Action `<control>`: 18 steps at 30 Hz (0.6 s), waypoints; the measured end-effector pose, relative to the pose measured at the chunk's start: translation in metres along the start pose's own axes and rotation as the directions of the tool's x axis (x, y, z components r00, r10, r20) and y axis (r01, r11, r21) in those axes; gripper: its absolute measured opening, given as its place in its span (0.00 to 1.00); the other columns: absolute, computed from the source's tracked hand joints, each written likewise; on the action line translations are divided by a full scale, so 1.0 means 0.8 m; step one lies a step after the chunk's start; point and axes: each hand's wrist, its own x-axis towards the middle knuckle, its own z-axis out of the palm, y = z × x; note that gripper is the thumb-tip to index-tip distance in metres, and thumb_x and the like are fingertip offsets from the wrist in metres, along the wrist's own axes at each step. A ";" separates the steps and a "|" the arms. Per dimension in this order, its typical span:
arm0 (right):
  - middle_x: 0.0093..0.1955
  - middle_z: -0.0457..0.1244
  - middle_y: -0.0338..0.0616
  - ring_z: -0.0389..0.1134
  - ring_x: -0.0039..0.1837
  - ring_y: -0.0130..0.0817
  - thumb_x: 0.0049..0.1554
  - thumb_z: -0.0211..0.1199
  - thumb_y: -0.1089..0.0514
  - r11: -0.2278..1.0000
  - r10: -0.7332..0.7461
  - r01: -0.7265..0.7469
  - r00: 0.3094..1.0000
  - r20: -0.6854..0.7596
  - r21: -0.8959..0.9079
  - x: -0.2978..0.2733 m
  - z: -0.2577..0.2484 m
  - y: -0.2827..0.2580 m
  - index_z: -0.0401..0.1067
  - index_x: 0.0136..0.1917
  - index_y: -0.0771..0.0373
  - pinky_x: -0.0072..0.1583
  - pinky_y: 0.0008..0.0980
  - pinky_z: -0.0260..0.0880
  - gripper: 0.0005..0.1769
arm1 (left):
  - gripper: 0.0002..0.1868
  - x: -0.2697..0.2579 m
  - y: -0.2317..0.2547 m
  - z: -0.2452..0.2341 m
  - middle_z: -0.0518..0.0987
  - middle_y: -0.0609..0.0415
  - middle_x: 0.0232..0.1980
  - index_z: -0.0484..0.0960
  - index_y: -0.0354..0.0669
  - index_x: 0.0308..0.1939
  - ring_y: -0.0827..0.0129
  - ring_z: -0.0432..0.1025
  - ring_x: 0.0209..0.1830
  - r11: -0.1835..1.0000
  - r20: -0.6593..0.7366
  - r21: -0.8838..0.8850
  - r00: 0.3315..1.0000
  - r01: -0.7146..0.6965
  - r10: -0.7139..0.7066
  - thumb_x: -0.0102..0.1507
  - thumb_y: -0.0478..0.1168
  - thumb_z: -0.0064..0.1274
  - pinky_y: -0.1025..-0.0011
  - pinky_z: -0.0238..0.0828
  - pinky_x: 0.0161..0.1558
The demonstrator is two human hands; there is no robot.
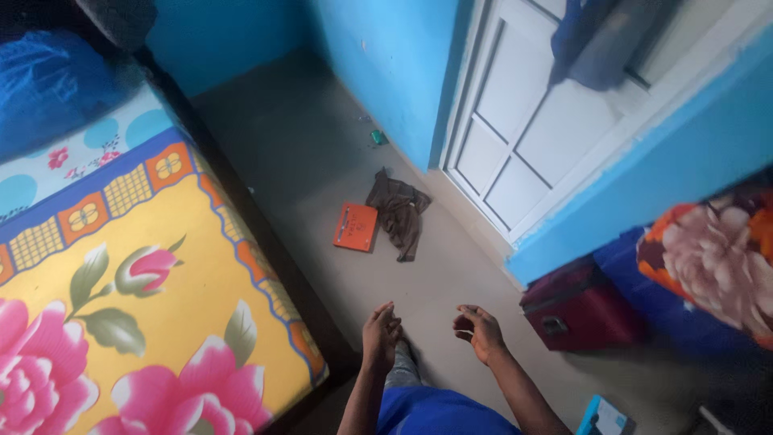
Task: The person picks up and organizes various items from the floor, including an orange box, a green box, bubble wrap, and other small containers, placing them into a blue plastic crate.
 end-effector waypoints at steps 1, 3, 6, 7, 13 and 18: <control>0.39 0.68 0.45 0.71 0.44 0.37 0.59 0.62 0.52 1.000 0.007 -0.007 1.000 0.008 0.004 0.016 0.006 -0.010 0.74 0.54 0.61 0.48 0.39 0.72 0.13 | 0.11 0.015 0.011 0.011 0.73 0.61 0.39 0.79 0.46 0.51 0.74 0.69 0.37 0.999 0.037 -0.028 0.999 -0.016 0.017 0.66 0.41 0.53 0.73 0.67 0.41; 0.39 0.68 0.45 0.70 0.44 0.37 0.59 0.63 0.52 0.999 -0.007 0.007 1.000 0.024 0.033 0.051 0.019 -0.033 0.73 0.54 0.61 0.48 0.39 0.72 0.13 | 0.10 0.047 0.035 0.028 0.69 0.62 0.36 0.79 0.45 0.50 0.74 0.66 0.34 0.996 0.104 -0.084 0.993 -0.043 0.052 0.66 0.39 0.57 0.74 0.63 0.38; 0.39 0.67 0.46 0.70 0.44 0.38 0.59 0.63 0.54 0.997 -0.040 0.038 0.999 0.027 0.072 0.098 0.041 -0.069 0.72 0.53 0.62 0.48 0.40 0.72 0.12 | 0.09 0.095 0.079 0.046 0.71 0.62 0.37 0.79 0.46 0.50 0.75 0.68 0.36 0.997 0.058 -0.058 0.997 -0.054 0.058 0.66 0.39 0.55 0.74 0.68 0.38; 0.39 0.67 0.46 0.70 0.44 0.38 0.59 0.62 0.53 0.997 -0.037 0.036 0.999 0.020 0.062 0.112 0.051 -0.085 0.72 0.53 0.62 0.48 0.41 0.72 0.12 | 0.09 0.111 0.098 0.051 0.70 0.62 0.37 0.79 0.47 0.50 0.75 0.68 0.35 0.996 0.063 -0.073 0.996 -0.053 0.058 0.66 0.39 0.55 0.75 0.68 0.38; 0.39 0.67 0.46 0.70 0.43 0.38 0.60 0.63 0.53 1.000 -0.017 0.016 0.998 0.064 0.021 0.190 0.136 -0.140 0.72 0.54 0.62 0.47 0.39 0.71 0.13 | 0.08 0.174 0.186 0.044 0.70 0.61 0.35 0.78 0.43 0.51 0.74 0.67 0.34 0.973 0.040 -0.166 0.984 -0.162 0.171 0.68 0.38 0.54 0.74 0.67 0.36; 0.40 0.67 0.45 0.71 0.43 0.37 0.61 0.62 0.52 0.998 0.028 -0.020 0.988 0.152 -0.052 0.255 0.205 -0.162 0.72 0.55 0.62 0.47 0.39 0.73 0.13 | 0.11 0.196 0.234 0.026 0.72 0.60 0.35 0.78 0.43 0.53 0.74 0.68 0.33 0.948 -0.068 -0.251 0.980 -0.196 0.185 0.67 0.36 0.51 0.74 0.66 0.35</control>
